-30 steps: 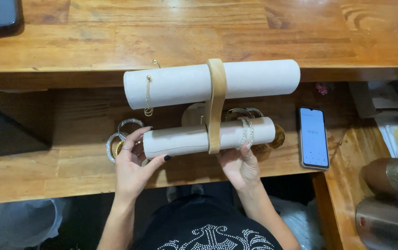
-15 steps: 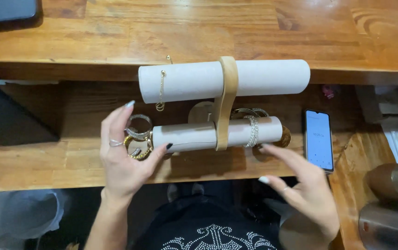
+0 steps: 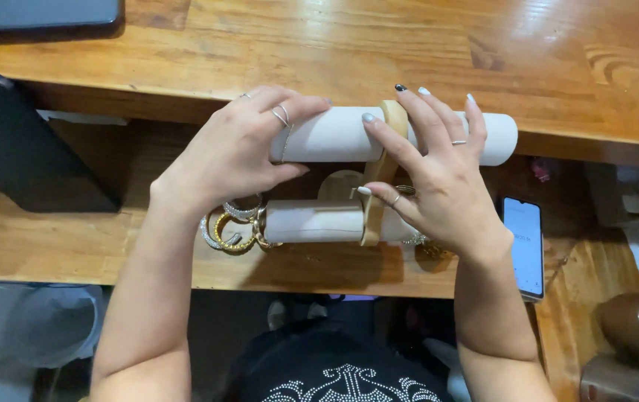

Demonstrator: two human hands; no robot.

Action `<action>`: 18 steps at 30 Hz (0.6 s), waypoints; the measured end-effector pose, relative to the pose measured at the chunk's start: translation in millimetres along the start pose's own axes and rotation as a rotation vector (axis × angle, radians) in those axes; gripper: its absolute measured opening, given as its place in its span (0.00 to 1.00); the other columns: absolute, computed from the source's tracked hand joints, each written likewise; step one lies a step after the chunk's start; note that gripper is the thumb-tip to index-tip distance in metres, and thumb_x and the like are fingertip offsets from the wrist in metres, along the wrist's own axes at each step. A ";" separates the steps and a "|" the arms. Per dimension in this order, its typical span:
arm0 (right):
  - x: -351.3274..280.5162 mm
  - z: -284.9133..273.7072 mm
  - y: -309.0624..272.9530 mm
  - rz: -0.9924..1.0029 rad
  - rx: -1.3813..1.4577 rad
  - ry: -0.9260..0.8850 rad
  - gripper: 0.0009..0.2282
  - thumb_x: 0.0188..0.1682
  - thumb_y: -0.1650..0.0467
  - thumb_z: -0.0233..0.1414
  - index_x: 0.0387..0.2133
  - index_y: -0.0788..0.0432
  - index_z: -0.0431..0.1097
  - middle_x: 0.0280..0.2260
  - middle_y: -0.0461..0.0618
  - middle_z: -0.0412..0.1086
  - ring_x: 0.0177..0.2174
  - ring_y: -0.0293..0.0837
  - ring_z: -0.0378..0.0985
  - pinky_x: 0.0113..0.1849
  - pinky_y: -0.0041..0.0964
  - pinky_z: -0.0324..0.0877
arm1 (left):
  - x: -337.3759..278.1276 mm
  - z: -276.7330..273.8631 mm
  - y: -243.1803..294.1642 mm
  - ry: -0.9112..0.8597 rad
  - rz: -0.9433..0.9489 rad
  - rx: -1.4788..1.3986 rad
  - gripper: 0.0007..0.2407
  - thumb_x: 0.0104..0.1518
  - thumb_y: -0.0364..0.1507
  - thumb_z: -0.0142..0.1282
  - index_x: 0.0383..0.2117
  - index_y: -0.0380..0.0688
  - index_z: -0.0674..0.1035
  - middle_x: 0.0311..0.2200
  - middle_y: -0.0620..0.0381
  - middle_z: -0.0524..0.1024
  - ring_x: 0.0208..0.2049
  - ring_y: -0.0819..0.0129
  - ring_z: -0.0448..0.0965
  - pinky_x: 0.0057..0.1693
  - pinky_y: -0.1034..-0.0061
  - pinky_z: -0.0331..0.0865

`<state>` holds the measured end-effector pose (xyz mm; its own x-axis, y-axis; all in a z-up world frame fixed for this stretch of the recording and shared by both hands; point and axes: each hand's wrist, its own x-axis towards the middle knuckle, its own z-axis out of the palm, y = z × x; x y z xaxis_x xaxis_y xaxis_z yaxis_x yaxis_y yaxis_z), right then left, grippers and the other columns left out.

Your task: Organizing and arranging various bracelets on a two-tier display stand on a wooden counter.

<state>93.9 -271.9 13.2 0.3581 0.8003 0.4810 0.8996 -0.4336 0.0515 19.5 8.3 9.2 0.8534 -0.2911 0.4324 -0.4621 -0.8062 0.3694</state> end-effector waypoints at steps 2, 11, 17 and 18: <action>-2.0 2.8 -1.0 0.009 0.002 0.009 0.25 0.57 0.53 0.51 0.64 0.48 0.62 0.65 0.64 0.57 0.62 0.67 0.64 0.61 0.72 0.43 | 0.9 0.6 -2.0 0.002 0.005 -0.052 0.31 0.43 0.28 0.73 0.58 0.43 0.73 0.50 0.46 0.73 0.49 0.50 0.75 0.54 0.63 0.68; -6.5 6.3 0.6 0.029 -0.054 0.039 0.24 0.57 0.54 0.52 0.64 0.48 0.61 0.65 0.61 0.58 0.60 0.61 0.66 0.62 0.64 0.45 | -10.0 4.2 5.6 0.087 -0.106 -0.047 0.30 0.43 0.24 0.71 0.57 0.41 0.73 0.51 0.47 0.73 0.49 0.51 0.75 0.55 0.62 0.68; -4.6 6.4 2.4 0.022 -0.064 0.056 0.24 0.57 0.54 0.52 0.63 0.48 0.62 0.65 0.61 0.60 0.59 0.61 0.66 0.62 0.63 0.45 | -19.8 10.2 11.9 0.212 -0.176 -0.167 0.28 0.45 0.15 0.62 0.57 0.42 0.73 0.54 0.48 0.69 0.55 0.55 0.74 0.57 0.69 0.72; -5.3 7.0 1.7 0.015 -0.057 0.061 0.24 0.57 0.55 0.52 0.63 0.48 0.62 0.64 0.61 0.60 0.59 0.61 0.67 0.62 0.63 0.45 | -23.4 13.0 15.2 0.226 -0.231 -0.211 0.29 0.43 0.10 0.55 0.57 0.43 0.73 0.54 0.48 0.67 0.55 0.55 0.73 0.53 0.72 0.77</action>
<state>95.2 -274.0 4.6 0.3542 0.7675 0.5343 0.8778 -0.4698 0.0930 -4.3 -3.8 -6.0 0.8771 0.0261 0.4795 -0.3230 -0.7068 0.6293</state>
